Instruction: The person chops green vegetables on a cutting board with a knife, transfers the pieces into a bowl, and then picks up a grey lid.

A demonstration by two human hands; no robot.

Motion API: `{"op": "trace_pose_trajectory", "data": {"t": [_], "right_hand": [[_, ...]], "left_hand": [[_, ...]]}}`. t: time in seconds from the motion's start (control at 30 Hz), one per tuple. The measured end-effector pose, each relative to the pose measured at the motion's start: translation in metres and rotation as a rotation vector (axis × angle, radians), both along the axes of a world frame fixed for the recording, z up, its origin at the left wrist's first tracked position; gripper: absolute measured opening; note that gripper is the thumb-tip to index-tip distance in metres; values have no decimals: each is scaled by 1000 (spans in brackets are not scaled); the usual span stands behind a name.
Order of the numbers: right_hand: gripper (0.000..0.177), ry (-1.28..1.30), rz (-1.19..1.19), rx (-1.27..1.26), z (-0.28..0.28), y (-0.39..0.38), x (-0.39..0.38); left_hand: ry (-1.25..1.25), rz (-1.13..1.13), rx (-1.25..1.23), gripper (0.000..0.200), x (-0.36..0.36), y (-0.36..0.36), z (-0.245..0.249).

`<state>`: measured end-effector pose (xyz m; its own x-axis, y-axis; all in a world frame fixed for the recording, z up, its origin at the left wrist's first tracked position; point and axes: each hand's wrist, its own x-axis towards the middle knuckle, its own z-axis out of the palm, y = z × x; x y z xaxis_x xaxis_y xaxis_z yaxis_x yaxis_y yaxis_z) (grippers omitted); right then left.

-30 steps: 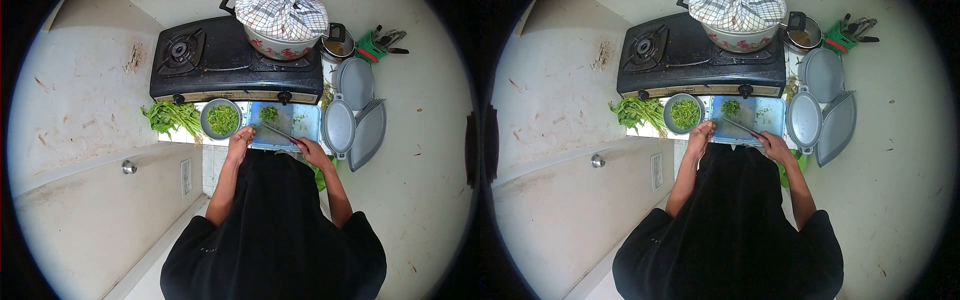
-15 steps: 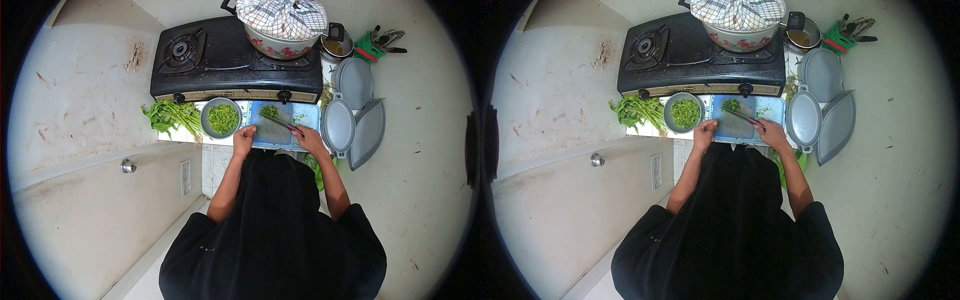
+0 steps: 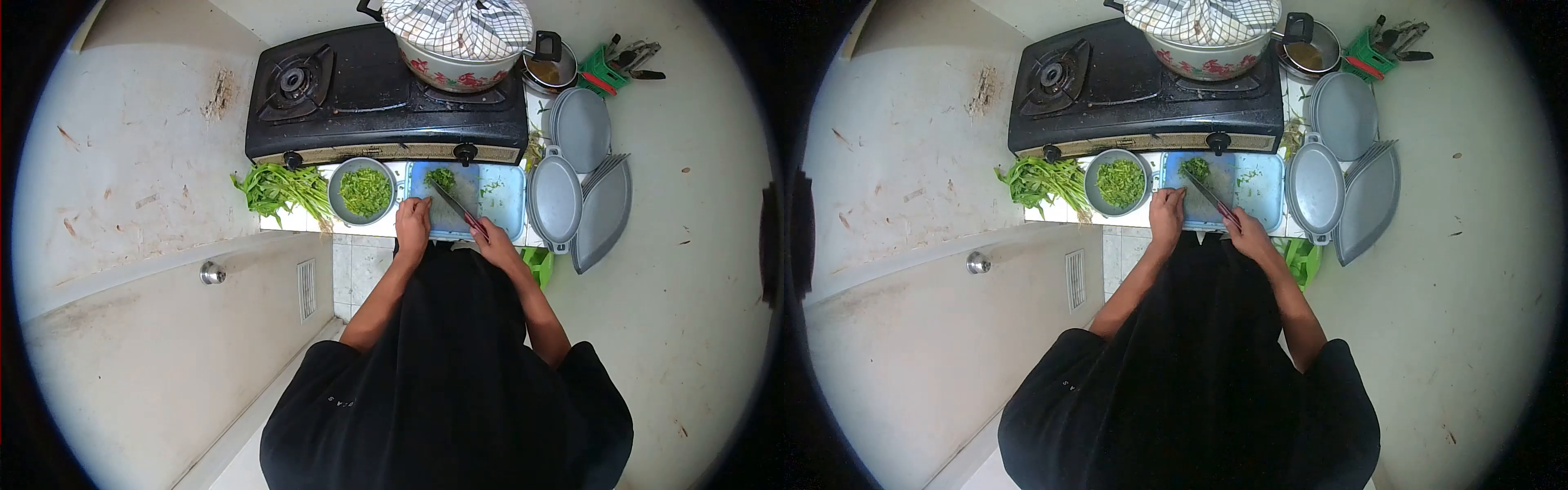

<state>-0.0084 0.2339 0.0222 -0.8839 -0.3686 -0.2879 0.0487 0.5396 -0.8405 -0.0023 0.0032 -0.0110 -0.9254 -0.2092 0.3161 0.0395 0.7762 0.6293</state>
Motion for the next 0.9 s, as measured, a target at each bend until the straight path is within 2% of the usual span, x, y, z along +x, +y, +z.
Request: {"op": "trace_pose_trajectory", "data": {"t": [0.3, 0.63, 0.9], "right_hand": [[30, 55, -70, 39, 7, -18, 12], [30, 64, -2, 95, 9, -18, 12], [29, 161, 48, 232, 11, -18, 8]], "left_hand": [[30, 39, 72, 15, -1, 1, -2], [-19, 49, 82, 12, -2, 0, -3], [-14, 53, 105, 13, -2, 1, -4]]}}
